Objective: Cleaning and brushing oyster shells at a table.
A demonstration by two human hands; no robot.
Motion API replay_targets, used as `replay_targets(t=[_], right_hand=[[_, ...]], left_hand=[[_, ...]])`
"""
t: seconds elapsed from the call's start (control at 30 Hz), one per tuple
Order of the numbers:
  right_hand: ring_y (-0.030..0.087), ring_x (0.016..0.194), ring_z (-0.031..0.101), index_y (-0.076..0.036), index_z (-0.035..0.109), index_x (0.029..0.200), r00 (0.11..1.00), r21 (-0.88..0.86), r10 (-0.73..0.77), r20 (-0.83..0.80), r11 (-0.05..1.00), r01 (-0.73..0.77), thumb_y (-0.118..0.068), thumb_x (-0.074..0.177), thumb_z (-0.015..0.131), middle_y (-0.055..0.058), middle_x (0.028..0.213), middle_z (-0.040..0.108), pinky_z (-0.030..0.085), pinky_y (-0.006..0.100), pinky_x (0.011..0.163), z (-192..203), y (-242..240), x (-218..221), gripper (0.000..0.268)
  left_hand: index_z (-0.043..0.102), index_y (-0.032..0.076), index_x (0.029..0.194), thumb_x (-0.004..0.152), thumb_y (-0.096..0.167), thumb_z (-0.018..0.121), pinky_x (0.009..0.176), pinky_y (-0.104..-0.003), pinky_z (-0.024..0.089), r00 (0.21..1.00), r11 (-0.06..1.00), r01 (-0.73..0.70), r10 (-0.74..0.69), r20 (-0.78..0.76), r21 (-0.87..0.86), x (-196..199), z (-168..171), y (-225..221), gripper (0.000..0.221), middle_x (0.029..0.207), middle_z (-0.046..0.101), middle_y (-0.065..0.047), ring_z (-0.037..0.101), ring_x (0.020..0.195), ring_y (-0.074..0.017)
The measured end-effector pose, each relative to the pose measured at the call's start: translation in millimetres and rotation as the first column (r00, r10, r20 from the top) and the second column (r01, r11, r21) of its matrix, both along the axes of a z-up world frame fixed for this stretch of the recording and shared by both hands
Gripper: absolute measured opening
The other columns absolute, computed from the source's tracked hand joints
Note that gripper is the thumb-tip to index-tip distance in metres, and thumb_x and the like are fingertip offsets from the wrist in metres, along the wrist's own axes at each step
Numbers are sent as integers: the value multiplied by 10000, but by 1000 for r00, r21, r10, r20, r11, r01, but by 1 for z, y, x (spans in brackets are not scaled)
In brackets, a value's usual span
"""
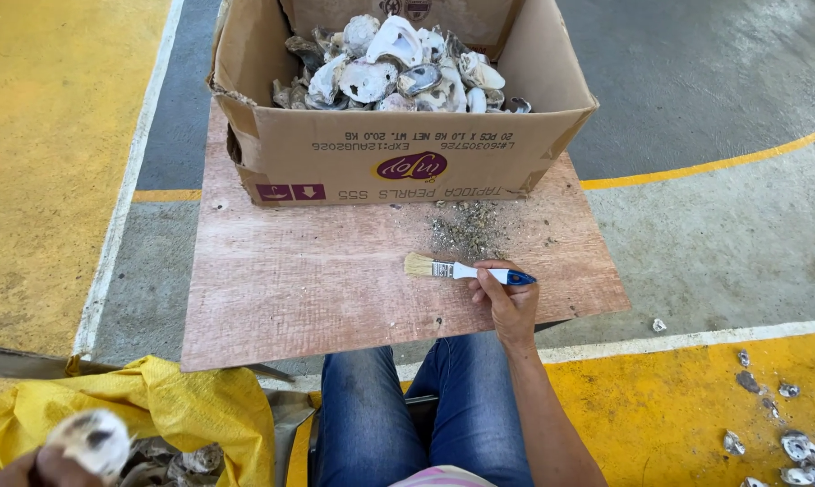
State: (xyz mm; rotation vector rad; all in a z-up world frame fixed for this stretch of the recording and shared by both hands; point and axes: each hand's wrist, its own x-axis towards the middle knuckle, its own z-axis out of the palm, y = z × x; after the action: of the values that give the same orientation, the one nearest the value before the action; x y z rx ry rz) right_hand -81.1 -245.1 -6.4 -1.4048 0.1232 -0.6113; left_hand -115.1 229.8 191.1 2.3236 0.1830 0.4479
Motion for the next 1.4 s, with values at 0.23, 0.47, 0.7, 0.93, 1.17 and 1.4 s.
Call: replay_targets(t=[0.23, 0.47, 0.7, 0.93, 1.17, 1.4], right_hand=[[115, 633, 681, 29, 730, 1083, 1000, -48, 6, -9, 999, -7, -89, 971, 719, 126, 804, 751, 568, 225, 575, 2, 2, -3, 163], [144, 699, 690, 28, 705, 1133, 997, -117, 0, 83, 993, 9, -66, 1040, 699, 125, 861, 720, 578, 251, 600, 29, 5, 2, 132], [157, 745, 722, 16, 706, 1144, 988, -161, 104, 118, 983, -84, -80, 1076, 694, 144, 957, 734, 603, 240, 622, 62, 49, 12, 119], [157, 682, 719, 10, 730, 1067, 983, -500, 120, -136, 849, -173, -94, 1042, 697, 141, 867, 743, 627, 266, 590, 61, 44, 53, 112], [141, 671, 702, 6, 730, 1045, 949, -482, 274, -158, 817, -316, -72, 1030, 705, 123, 859, 733, 625, 260, 602, 49, 36, 70, 83], [156, 682, 722, -11, 741, 1091, 945, -322, 319, 67, 904, -282, -73, 1079, 725, 149, 915, 752, 620, 246, 601, 67, 40, 73, 65]], left_hand=[[708, 39, 1167, 1050, 118, 595, 671, -350, 622, 996, 970, 52, -66, -51, -236, 96, -159, -84, 181, 1035, 738, -150, 724, 827, -218], [733, 8, 1046, 964, 139, 671, 634, -345, 549, 889, 807, 457, -417, 187, -374, 142, -177, -193, 167, 829, 719, -190, 712, 673, -249], [561, 75, 1384, 724, 101, 843, 789, -352, 625, 834, 755, 452, -547, -76, -475, 126, -158, -174, 719, 1174, 676, -181, 721, 933, -264], [514, 42, 1447, 684, 28, 849, 947, -376, 599, 791, 730, 573, -611, 21, -373, 132, -175, -177, 833, 1291, 622, -177, 675, 1128, -303], [545, 41, 1429, 703, -1, 824, 918, -404, 597, 762, 699, 595, -647, 4, -396, 139, -176, -169, 779, 1225, 654, -177, 687, 1079, -315], [478, 69, 1481, 695, -19, 805, 858, -335, 643, 727, 665, 635, -687, 10, -394, 148, -184, -169, 856, 1256, 639, -158, 708, 1017, -272]])
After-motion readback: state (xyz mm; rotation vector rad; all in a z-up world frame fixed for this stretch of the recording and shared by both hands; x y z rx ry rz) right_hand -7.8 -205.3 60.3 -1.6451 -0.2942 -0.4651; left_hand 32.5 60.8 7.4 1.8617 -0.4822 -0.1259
